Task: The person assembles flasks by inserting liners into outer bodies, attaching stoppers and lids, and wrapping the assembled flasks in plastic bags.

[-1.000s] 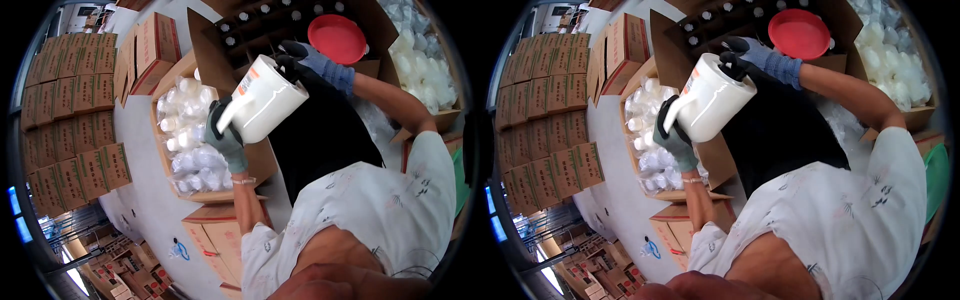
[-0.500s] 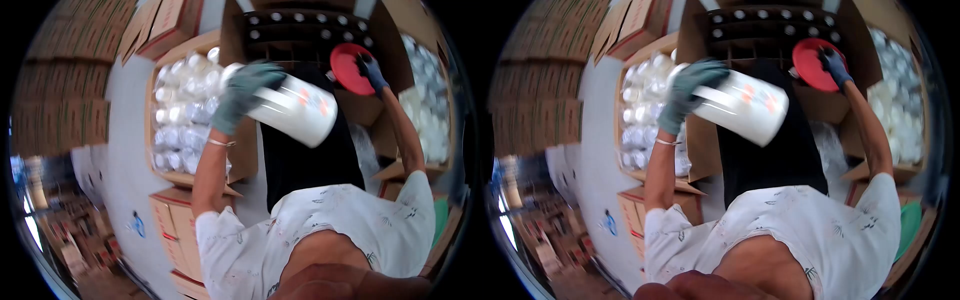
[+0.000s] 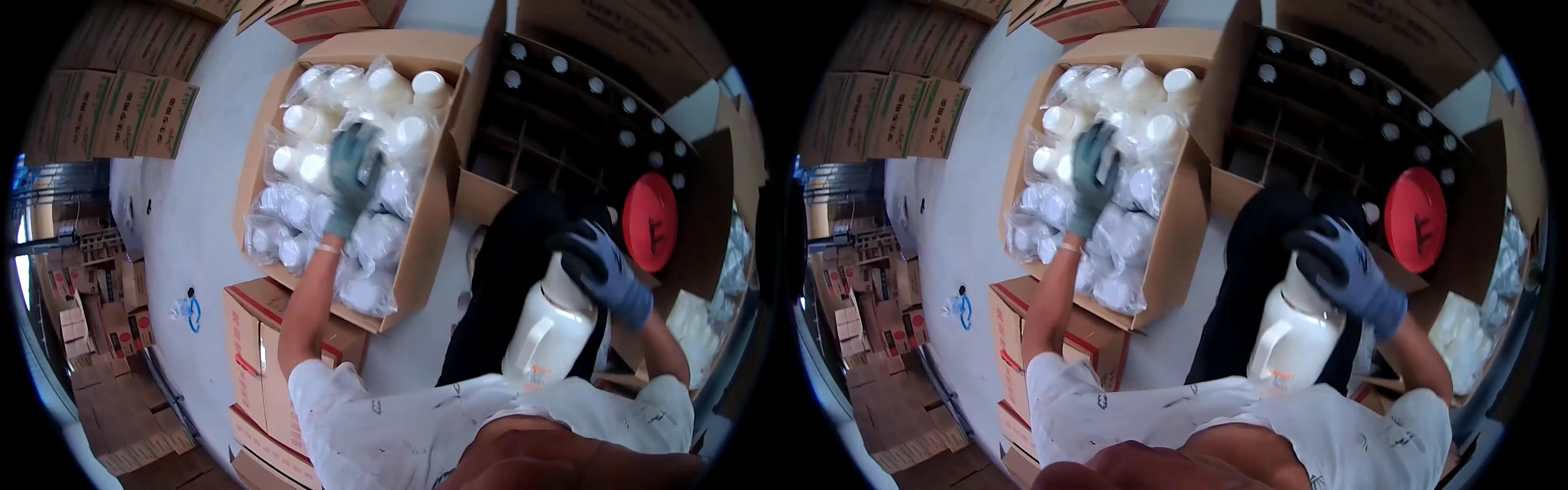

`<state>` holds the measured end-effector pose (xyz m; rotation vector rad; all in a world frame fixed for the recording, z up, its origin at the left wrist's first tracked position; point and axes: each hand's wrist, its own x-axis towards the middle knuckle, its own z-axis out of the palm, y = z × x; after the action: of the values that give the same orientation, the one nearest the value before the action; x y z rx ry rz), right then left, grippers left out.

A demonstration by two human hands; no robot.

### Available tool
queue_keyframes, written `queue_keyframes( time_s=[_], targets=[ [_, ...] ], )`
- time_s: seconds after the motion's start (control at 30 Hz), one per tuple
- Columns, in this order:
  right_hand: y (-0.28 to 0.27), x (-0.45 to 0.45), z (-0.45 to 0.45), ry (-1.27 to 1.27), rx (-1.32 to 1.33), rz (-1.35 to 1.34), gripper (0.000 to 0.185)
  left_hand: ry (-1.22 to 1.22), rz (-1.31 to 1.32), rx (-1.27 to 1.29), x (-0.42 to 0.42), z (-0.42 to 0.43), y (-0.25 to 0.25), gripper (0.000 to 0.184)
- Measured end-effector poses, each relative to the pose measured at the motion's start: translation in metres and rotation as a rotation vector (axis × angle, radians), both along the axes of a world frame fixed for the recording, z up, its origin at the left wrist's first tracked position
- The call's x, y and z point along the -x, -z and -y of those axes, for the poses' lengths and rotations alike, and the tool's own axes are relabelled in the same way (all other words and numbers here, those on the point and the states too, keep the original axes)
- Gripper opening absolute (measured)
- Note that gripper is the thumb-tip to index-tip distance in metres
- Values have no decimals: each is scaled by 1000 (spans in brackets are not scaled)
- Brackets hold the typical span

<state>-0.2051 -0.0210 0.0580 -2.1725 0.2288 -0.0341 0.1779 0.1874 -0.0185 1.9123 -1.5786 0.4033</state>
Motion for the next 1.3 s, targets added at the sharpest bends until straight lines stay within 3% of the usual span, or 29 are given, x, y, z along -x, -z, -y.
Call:
queue_keyframes(
  time_s=[0.07,0.1,0.13,0.2,0.27,0.33,0.47,0.5,0.53,0.6,0.67,0.83,0.93,0.97,1.07,1.13,1.2,1.23,1.3],
  targets=[
    [-14,-10,-18,143,233,-79,36,-441,25,16,-95,-12,50,34],
    [-26,-20,-13,130,166,-52,36,-633,-14,-106,-139,-17,74,34],
    [-26,-26,-3,96,77,-24,36,-824,-51,-227,-175,-21,93,34],
    [4,-14,30,196,-434,45,32,-1115,-138,-540,-223,-21,121,39],
    [33,7,51,616,-482,66,25,-1185,-224,-778,-254,-16,130,48],
    [43,3,69,608,-232,44,26,-1229,-82,-824,-276,-13,150,48],
    [70,6,70,657,-125,-81,26,-1180,-55,-660,-299,-25,183,51],
    [69,2,71,627,-57,-90,27,-1038,-56,-406,-306,-34,195,39],
    [70,-2,71,596,9,-93,27,-931,-395,-482,-299,-30,167,29],
    [83,-2,81,561,60,-32,32,-482,-769,373,-244,-19,136,27],
    [76,-26,93,426,155,72,35,-303,-807,587,-160,5,71,28],
    [-4,-148,38,107,-155,463,59,121,-739,206,33,16,-41,34],
    [1,-182,29,-68,-164,658,54,438,-797,90,98,42,-117,40],
    [3,-185,47,-100,-412,540,47,465,-931,173,99,29,-98,40],
    [-47,-157,69,238,-907,220,28,323,-791,286,115,30,-151,45],
    [-29,-141,114,141,-1289,561,21,343,-612,223,123,24,-161,51],
    [-42,-117,134,326,-1394,511,17,391,-517,107,125,20,-147,49],
    [-30,-113,149,311,-1388,615,15,417,-551,3,131,24,-143,83],
    [-19,-105,172,84,-1629,540,15,335,-218,28,155,46,-128,91]
  ],
)
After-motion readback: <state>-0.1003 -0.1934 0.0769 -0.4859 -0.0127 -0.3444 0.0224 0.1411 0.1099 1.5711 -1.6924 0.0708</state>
